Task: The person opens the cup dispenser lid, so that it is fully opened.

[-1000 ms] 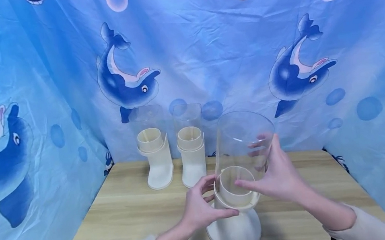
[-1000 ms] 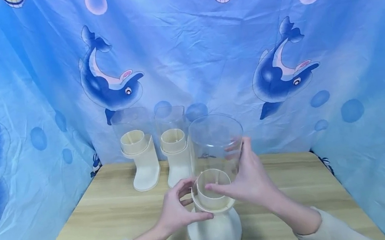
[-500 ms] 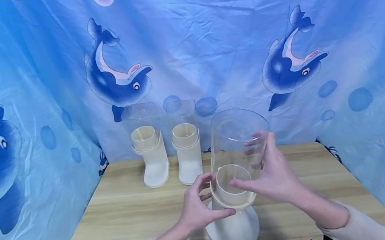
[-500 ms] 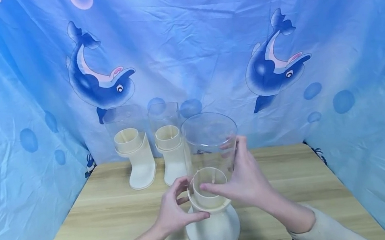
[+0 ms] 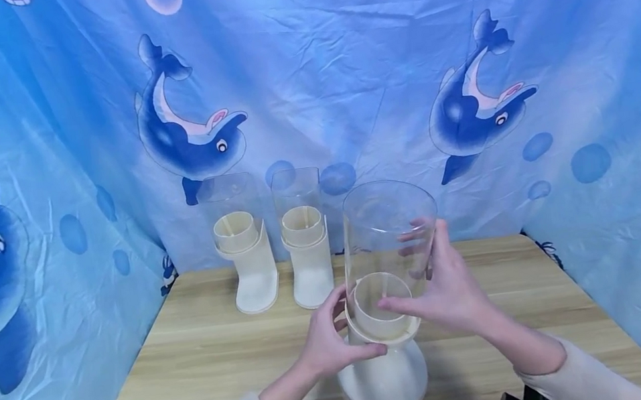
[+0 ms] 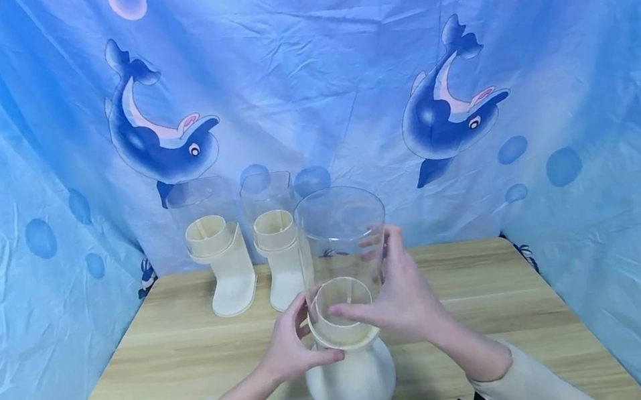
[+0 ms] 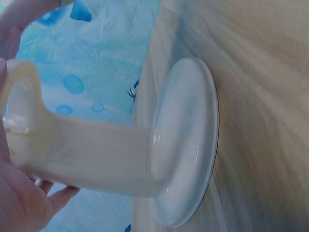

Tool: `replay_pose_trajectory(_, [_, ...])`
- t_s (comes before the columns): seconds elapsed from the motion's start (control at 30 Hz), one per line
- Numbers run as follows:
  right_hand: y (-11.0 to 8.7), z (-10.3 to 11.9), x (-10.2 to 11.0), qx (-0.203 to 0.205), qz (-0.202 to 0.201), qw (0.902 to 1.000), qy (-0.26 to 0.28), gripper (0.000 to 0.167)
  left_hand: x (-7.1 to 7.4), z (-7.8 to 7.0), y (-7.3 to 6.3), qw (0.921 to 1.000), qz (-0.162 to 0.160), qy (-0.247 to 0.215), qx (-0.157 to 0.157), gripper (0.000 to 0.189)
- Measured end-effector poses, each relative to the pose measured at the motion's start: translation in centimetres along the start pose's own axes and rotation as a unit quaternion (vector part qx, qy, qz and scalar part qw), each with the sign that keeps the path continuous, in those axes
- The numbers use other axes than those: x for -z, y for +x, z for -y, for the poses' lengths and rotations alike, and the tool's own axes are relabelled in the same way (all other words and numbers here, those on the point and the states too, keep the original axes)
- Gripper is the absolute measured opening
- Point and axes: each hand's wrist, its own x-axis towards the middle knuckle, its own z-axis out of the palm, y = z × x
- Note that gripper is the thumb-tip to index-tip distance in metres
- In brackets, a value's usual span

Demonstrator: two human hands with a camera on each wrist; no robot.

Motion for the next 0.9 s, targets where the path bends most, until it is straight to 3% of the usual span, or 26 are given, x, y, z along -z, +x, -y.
replay_pose_trajectory(0.17, [0.0,-0.8,0.2,0.011,0.011,0.9997,0.018,0.117,0.4,0.7,0.1,0.9994,0.011,0.010,-0.032,0.113])
replay_pose_trajectory(0.37, [-0.5,-1.2,0.4,0.004,0.020,0.9998,-0.007,0.115,1.5,1.9,1.2,0.9924,0.070,-0.069,-0.074,0.106])
replay_pose_trajectory(0.53, [-0.9,-1.6,0.1,0.005,0.032,0.9995,-0.006,0.101,2.0,2.4,1.2,0.9903,0.083,-0.090,-0.066,0.099])
replay_pose_trajectory(0.73, [-1.0,-2.3,0.2,0.019,0.032,0.9985,0.041,0.100,1.6,2.2,1.1,0.9915,0.079,-0.089,-0.052,0.096])
replay_pose_trajectory(0.9, [-0.8,-2.8,0.5,0.036,0.048,0.9951,0.079,0.101,1.7,2.3,0.9,0.9877,0.091,-0.100,-0.078,0.106])
